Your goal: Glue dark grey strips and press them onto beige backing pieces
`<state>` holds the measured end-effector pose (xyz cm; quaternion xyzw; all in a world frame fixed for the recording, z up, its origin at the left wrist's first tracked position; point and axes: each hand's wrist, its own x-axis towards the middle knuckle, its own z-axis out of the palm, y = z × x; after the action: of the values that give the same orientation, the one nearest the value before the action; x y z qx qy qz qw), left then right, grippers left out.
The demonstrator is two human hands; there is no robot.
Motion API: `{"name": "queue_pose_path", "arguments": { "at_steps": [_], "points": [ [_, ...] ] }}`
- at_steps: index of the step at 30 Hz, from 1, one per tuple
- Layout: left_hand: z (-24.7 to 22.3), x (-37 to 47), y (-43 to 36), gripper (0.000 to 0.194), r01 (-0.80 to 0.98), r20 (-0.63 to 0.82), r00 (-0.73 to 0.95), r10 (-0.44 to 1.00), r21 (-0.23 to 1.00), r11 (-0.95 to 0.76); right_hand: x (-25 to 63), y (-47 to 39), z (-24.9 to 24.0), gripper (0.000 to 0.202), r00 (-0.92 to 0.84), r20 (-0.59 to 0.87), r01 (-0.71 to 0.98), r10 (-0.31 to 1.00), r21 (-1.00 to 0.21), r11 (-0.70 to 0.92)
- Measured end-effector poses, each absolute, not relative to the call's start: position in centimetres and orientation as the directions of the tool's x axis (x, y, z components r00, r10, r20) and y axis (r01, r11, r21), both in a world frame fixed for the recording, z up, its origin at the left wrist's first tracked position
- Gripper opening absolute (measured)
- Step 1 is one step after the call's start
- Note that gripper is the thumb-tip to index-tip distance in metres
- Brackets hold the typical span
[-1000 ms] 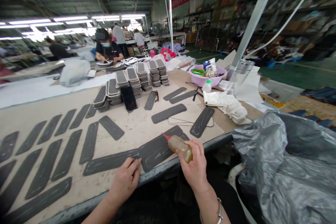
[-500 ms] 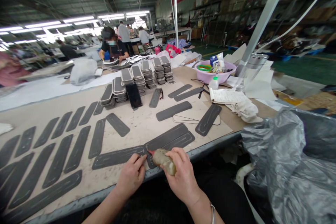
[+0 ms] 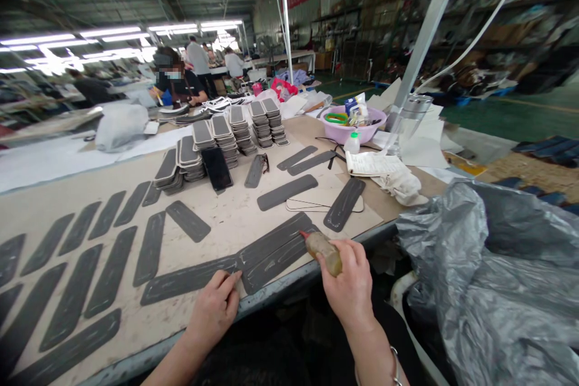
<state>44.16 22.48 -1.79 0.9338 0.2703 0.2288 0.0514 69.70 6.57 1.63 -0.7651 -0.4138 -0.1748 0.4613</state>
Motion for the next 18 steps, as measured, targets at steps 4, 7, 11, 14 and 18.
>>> {"name": "queue_pose_path", "arguments": {
  "at_steps": [4, 7, 11, 14, 18],
  "points": [
    [-2.0, 44.1, 22.5, 0.033, 0.485, 0.401, 0.747, 0.53, 0.217, -0.847, 68.8, 6.9, 1.6, 0.024, 0.578, 0.665, 0.806, 0.474, -0.555, -0.205],
    [-2.1, 44.0, 22.5, 0.034, 0.49, 0.382, 0.751, 0.538, 0.224, -0.843, 66.5, 7.7, 1.6, 0.023, 0.521, 0.621, 0.775, 0.586, -0.632, -0.019],
    [-2.1, 44.1, 22.6, 0.034, 0.492, 0.371, 0.753, 0.544, 0.232, -0.839, 64.3, 8.5, 1.4, 0.025, 0.419, 0.546, 0.725, 0.726, -0.682, 0.094],
    [-2.2, 44.1, 22.6, 0.034, 0.492, 0.377, 0.751, 0.543, 0.228, -0.84, 65.1, 8.5, 1.0, 0.025, 0.459, 0.545, 0.757, 0.701, -0.654, 0.013],
    [-2.3, 44.0, 22.6, 0.034, 0.484, 0.391, 0.752, 0.531, 0.218, -0.847, 68.0, 8.0, 0.6, 0.024, 0.577, 0.63, 0.787, 0.52, -0.598, -0.15]
  ]
}}
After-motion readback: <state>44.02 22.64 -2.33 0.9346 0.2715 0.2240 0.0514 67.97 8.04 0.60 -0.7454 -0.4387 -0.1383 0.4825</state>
